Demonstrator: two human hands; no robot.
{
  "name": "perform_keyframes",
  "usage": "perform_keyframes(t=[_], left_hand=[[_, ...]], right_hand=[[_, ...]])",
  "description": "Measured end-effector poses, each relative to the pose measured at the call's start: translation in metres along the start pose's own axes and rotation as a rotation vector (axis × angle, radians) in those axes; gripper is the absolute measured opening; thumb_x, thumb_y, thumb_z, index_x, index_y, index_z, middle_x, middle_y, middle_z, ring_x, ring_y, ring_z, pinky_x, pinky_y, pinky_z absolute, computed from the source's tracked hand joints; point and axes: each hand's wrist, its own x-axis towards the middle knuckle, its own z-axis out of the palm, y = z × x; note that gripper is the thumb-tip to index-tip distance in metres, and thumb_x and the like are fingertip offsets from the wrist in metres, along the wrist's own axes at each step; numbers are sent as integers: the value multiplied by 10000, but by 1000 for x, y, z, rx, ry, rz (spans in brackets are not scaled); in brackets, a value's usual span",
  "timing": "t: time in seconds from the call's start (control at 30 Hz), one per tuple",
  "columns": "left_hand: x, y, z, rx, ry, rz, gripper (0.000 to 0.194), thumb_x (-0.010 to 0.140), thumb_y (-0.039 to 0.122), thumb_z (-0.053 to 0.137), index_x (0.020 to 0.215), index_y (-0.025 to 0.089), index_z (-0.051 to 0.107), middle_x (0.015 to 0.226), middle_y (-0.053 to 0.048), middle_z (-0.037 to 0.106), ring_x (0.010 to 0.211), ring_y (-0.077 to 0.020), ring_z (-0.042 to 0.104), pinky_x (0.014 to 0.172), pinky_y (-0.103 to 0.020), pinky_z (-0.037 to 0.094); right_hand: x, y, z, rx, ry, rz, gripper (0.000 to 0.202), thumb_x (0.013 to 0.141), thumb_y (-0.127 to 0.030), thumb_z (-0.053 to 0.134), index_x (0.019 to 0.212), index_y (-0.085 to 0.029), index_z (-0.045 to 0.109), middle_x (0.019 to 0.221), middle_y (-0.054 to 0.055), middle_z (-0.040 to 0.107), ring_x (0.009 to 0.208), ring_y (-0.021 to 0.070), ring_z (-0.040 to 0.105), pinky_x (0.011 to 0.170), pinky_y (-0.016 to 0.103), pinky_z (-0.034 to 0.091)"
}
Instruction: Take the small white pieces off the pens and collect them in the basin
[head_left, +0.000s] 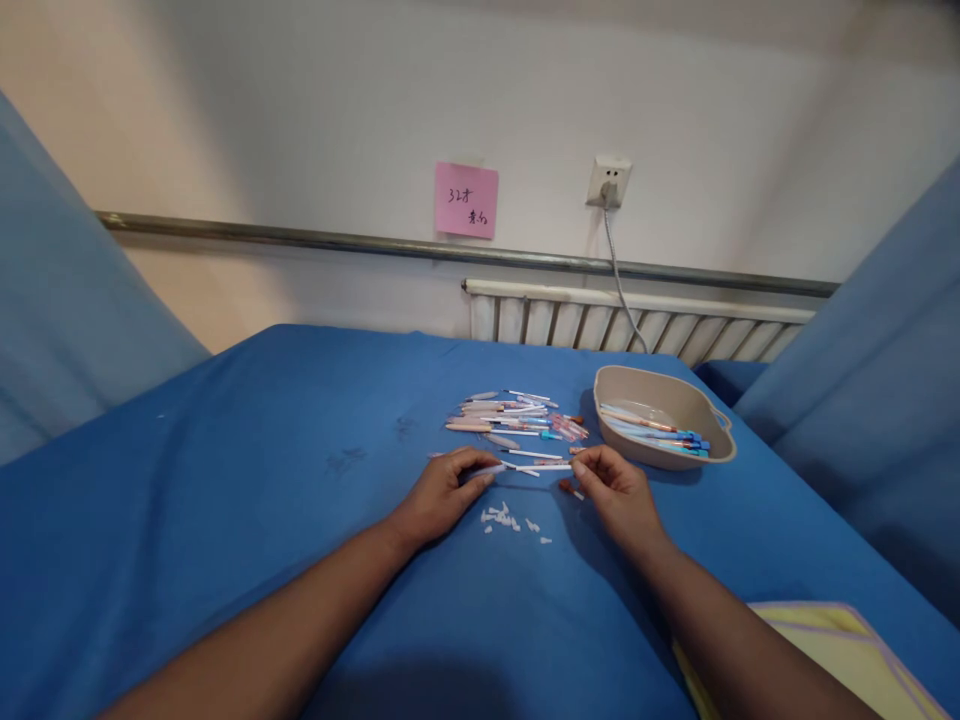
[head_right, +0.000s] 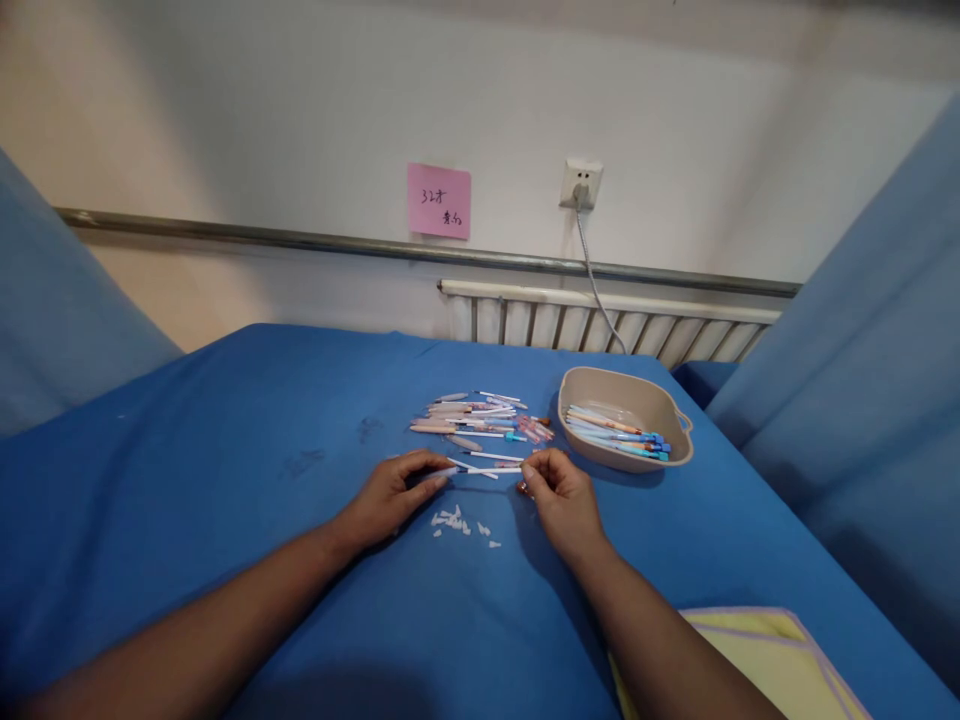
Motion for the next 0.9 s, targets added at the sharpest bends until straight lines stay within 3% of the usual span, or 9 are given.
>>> perform_keyframes(t=[0.2, 0.47, 0.9], left_hand=[[-13, 12, -2, 83, -109, 49, 210, 862, 293, 480, 969, 200, 635, 923, -30, 655, 865, -167, 580, 798, -269, 433], [-16, 32, 8, -8, -246, 20, 261, 912, 317, 392, 1024, 211, 603, 949, -28, 641, 867, -155, 568, 783, -252, 420], [-17, 31, 16, -21, -235, 31, 197, 855, 257, 490, 998, 191, 609, 911, -26, 636, 825, -149, 555, 749, -246, 415]], right_hand=[[-5, -5, 4, -140, -99, 18, 252, 741, -414, 616, 715, -166, 585, 580, -28, 510, 529, 95, 442, 499, 212, 338], [-12, -8, 22, 40, -249, 172, 351, 701, -515, 638, 733, -169, 591, 524, -24, 531, 486, 100, 466, 488, 222, 361], [-17, -9, 32, 146, -304, 204, 284, 696, -431, 676, 719, -160, 593, 556, -21, 576, 476, 90, 509, 488, 219, 402]])
